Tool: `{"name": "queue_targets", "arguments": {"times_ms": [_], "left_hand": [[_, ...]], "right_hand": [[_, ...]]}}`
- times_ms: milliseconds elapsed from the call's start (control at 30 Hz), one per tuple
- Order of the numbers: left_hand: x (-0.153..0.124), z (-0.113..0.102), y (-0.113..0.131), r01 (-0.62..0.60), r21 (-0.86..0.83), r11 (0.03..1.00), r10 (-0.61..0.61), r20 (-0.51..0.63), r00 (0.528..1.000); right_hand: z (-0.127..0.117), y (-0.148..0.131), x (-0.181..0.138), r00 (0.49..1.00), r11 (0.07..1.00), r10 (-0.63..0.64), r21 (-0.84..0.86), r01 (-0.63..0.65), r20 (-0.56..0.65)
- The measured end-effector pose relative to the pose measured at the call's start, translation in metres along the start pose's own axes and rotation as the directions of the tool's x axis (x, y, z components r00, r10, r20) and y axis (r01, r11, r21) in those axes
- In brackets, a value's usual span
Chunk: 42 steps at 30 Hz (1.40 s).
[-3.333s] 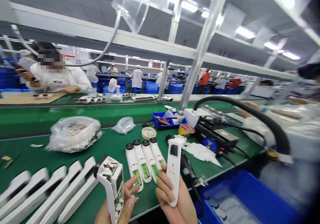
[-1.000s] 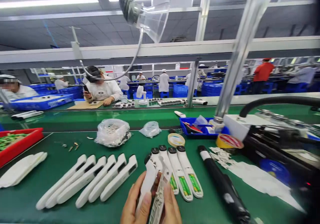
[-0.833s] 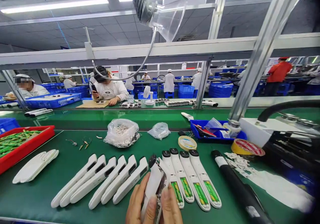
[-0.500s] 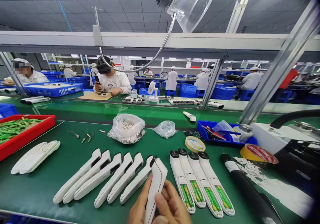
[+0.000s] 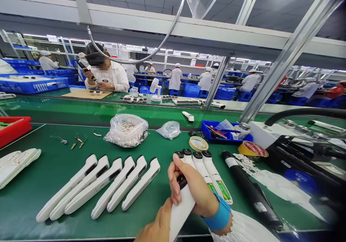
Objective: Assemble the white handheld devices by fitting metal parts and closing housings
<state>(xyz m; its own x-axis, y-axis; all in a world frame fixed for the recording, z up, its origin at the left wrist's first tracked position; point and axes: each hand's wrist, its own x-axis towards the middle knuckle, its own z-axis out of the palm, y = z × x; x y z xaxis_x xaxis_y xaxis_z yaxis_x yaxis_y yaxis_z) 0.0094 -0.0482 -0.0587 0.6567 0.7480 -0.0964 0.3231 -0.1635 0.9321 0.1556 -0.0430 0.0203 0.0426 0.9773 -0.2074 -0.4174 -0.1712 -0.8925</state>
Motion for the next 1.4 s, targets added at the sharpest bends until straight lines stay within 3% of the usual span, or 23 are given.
{"name": "queue_targets", "arguments": {"times_ms": [100, 200, 267, 333, 400, 500, 767, 967, 1200, 1300, 1400], "left_hand": [[0.008, -0.005, 0.01, 0.021, -0.422, 0.907, 0.068, 0.197, 0.978], [0.013, -0.011, 0.019, 0.258, -0.783, 0.566, 0.063, 0.353, 0.934], [0.014, -0.014, 0.018, 0.333, -0.871, 0.362, 0.057, 0.377, 0.924], [0.014, -0.018, 0.014, 0.369, -0.902, 0.225, 0.09, 0.396, 0.914], [0.015, -0.021, 0.01, 0.378, -0.913, 0.151, 0.117, 0.396, 0.911], [0.018, -0.023, 0.005, 0.373, -0.923, 0.094, 0.12, 0.383, 0.916], [0.019, -0.026, -0.002, 0.347, -0.936, 0.068, 0.146, 0.353, 0.924], [0.018, -0.027, 0.0, 0.339, -0.939, 0.062, 0.127, 0.344, 0.93], [0.02, -0.028, 0.0, 0.333, -0.94, 0.079, 0.089, 0.339, 0.936], [0.022, -0.028, 0.002, 0.343, -0.931, 0.129, 0.04, 0.35, 0.936], [0.022, -0.028, 0.008, 0.343, -0.847, 0.406, -0.097, 0.333, 0.938]], "right_hand": [[-0.01, -0.007, 0.006, 0.987, 0.976, -0.118, -0.194, 0.096, -0.105], [-0.028, -0.015, 0.009, 0.922, 0.832, -0.347, -0.511, 0.218, -0.172], [-0.042, -0.018, 0.011, 0.903, 0.715, -0.401, -0.67, 0.201, -0.157], [-0.057, -0.019, 0.015, 0.892, 0.546, -0.438, -0.822, 0.163, -0.114], [-0.071, -0.018, 0.019, 0.872, 0.35, -0.486, -0.928, 0.126, -0.065], [-0.085, -0.018, 0.027, 0.862, 0.211, -0.507, -0.972, 0.106, -0.016], [-0.094, -0.023, 0.042, 0.893, -0.049, -0.436, -0.994, 0.102, 0.113], [-0.091, -0.027, 0.053, 0.919, -0.115, -0.358, -0.984, 0.133, 0.166], [-0.083, -0.033, 0.052, 0.92, -0.044, -0.34, -0.981, 0.191, 0.195], [-0.079, -0.037, 0.038, 0.891, 0.051, -0.417, -0.974, 0.219, 0.179], [-0.08, -0.04, 0.019, 0.824, 0.212, -0.558, -0.942, 0.26, 0.102]]}}
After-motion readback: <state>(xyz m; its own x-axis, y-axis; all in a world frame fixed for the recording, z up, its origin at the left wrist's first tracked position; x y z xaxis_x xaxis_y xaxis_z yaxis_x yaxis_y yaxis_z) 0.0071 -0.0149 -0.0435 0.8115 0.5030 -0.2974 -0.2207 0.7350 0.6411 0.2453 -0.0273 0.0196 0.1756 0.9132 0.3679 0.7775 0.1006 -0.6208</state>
